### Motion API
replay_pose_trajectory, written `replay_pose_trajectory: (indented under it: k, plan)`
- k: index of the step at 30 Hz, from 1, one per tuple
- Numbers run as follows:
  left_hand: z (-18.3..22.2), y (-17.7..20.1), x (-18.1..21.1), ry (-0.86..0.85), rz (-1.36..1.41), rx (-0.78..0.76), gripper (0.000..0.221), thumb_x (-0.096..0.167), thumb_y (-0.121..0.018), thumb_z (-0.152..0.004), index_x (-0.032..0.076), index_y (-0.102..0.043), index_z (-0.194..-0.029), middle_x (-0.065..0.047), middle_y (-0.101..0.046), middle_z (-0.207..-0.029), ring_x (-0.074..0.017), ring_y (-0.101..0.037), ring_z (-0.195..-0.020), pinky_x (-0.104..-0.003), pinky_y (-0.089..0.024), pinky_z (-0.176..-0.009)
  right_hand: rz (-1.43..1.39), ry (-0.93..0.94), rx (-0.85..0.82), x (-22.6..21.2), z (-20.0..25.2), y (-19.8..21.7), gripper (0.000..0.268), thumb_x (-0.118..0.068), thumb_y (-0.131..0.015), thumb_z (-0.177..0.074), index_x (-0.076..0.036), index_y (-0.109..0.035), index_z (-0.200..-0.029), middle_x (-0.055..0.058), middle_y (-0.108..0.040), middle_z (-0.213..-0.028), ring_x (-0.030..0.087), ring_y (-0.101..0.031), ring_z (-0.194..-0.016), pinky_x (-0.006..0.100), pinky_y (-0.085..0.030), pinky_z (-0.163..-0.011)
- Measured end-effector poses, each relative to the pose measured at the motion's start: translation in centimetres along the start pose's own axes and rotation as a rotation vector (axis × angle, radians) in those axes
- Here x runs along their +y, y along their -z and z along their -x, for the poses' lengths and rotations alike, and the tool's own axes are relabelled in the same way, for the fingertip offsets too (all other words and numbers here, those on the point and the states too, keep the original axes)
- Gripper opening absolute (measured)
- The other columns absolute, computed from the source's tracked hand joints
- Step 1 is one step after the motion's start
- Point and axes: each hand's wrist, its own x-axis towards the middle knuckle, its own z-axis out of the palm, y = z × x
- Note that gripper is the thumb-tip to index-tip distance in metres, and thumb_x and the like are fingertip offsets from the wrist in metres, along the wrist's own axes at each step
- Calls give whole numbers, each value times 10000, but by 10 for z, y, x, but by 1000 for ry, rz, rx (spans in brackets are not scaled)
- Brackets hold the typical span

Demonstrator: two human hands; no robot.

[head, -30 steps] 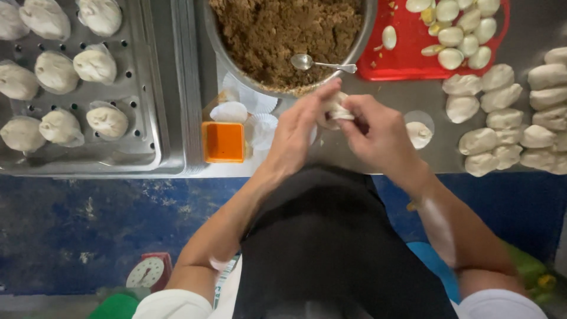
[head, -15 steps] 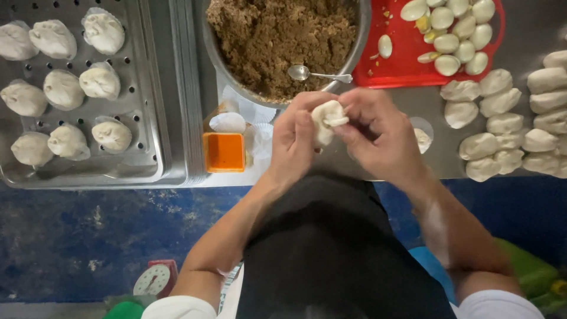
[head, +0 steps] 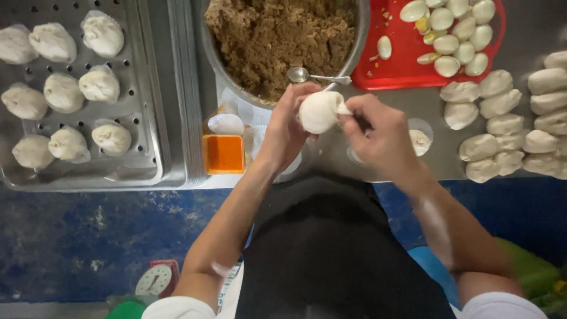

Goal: Manually fill and fold dough to make steamed buns (siopao).

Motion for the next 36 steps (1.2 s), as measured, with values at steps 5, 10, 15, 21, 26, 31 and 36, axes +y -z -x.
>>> replay_pose_trajectory:
  k: [5,10,15,21,26,31,36]
  plan:
    - [6,-8,-1,-111,-157,4,563,523,-398,-1109,71,-579,-1391,-22,-650,-1117,-92,-578,-914,-251,-468,-693,-418,-153,-56,-12,-2,-1,221,-86,-691,-1036,-57,-557,-1209,58,-686,-893,62,-613,-761,252,-498,-662]
    - [12,-19,19,-121,-403,18,557,495,-316,-1132,81,-599,-1373,6,-644,-1038,-75,-548,-850,-233,-458,-683,154,177,4,-10,-2,0,234,-50,-736,-990,-48,-623,-1194,114,-710,-957,220,-707,-835,363,-566,-721]
    - [15,-17,14,-68,-494,63,570,494,-289,-1129,93,-615,-1371,7,-632,-997,-73,-530,-819,-235,-451,-681,477,336,0,-20,-6,4,221,-102,-809,-957,-72,-663,-1121,99,-690,-920,292,-709,-846,423,-556,-726]
    - [20,-22,21,-178,-502,24,575,500,-295,-1142,68,-577,-1398,-41,-660,-1174,-113,-608,-1002,-265,-521,-835,240,332,14,-19,-12,6,276,-72,-775,-940,-12,-677,-1191,154,-676,-1091,273,-711,-905,366,-590,-783]
    - [22,-19,17,-159,-569,49,647,545,-260,-1110,61,-582,-1392,-54,-672,-1115,-122,-605,-898,-269,-504,-752,193,370,-57,-14,-15,9,155,-63,-780,-950,-10,-727,-1086,112,-698,-1033,248,-709,-868,350,-585,-759]
    - [23,-10,-2,-187,-504,31,645,549,-259,-1116,59,-565,-1402,-64,-659,-1148,-133,-610,-948,-279,-515,-774,223,386,-82,-12,-11,10,121,-60,-766,-953,-4,-740,-1056,110,-707,-1013,246,-709,-856,350,-582,-750]
    - [11,3,-28,-188,-250,3,658,564,-273,-1127,44,-573,-1397,-93,-656,-1196,-166,-633,-1033,-311,-543,-837,243,384,-161,-13,-4,16,168,-138,-779,-960,-25,-761,-1083,125,-732,-1023,227,-733,-842,328,-603,-725]
